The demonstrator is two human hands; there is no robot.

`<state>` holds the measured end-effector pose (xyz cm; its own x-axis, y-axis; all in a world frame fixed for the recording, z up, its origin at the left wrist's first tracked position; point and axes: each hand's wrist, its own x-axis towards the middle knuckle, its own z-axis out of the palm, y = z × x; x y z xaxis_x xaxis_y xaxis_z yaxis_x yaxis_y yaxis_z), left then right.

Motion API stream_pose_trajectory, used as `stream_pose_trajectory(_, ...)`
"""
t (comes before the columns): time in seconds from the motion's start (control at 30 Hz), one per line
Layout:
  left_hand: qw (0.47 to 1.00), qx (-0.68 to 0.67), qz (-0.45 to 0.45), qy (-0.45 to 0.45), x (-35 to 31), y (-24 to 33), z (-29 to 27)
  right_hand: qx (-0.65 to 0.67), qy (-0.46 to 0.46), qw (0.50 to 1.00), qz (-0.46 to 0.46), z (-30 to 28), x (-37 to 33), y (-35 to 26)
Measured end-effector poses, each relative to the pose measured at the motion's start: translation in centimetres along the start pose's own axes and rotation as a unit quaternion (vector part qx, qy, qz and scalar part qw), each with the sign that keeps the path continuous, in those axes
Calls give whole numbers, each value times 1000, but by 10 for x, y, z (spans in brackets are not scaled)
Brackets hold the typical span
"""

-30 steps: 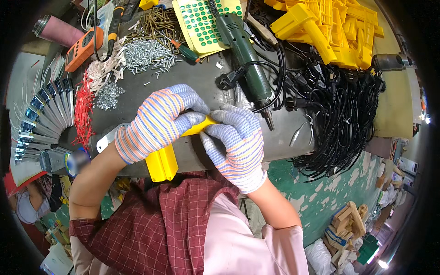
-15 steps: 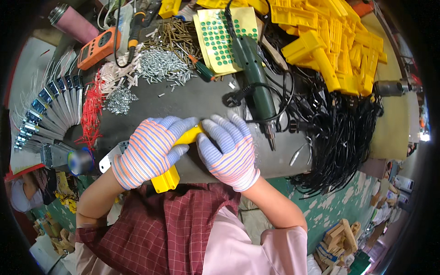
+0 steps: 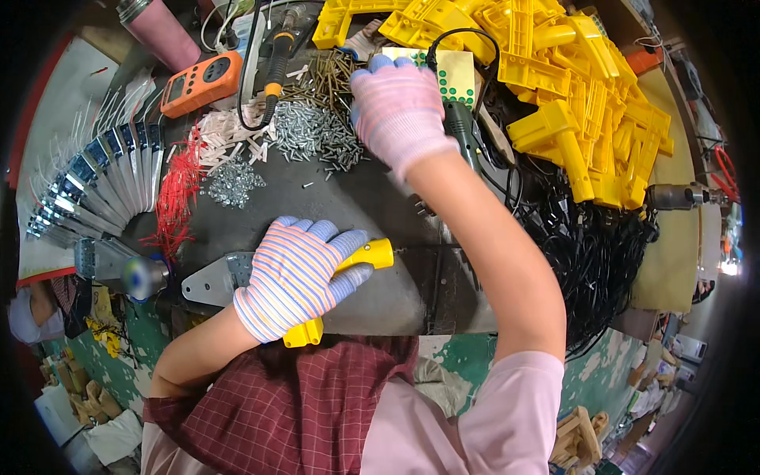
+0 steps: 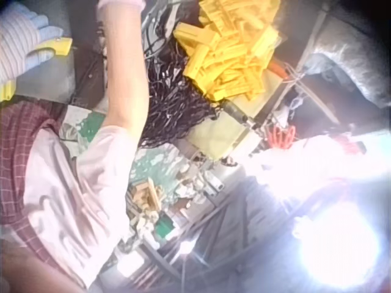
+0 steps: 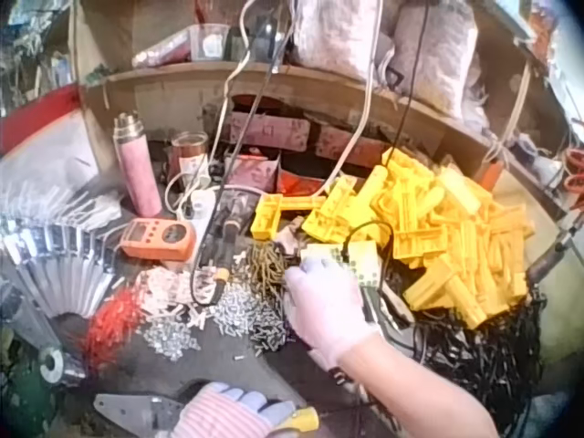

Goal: Assembling a yellow plastic housing by soldering internal wires and using an electric drill to fasten parts.

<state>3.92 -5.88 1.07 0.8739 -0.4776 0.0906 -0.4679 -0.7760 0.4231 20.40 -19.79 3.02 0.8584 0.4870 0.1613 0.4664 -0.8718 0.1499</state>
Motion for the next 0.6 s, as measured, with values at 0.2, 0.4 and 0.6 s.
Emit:
stream_pose_trajectory(0.2,1000,-18,-4,15,-3,-4,1,-112,-66,984,-124,13,33,10)
stream_pose_trajectory(0.4,999,-15,0,28,-5,-4,0,55,77,989,-113,34,15,27)
stream_pose_trajectory(0.6,975,-188,-48,103,-7,-14,-5,597,146,786,66,22,-23,12)
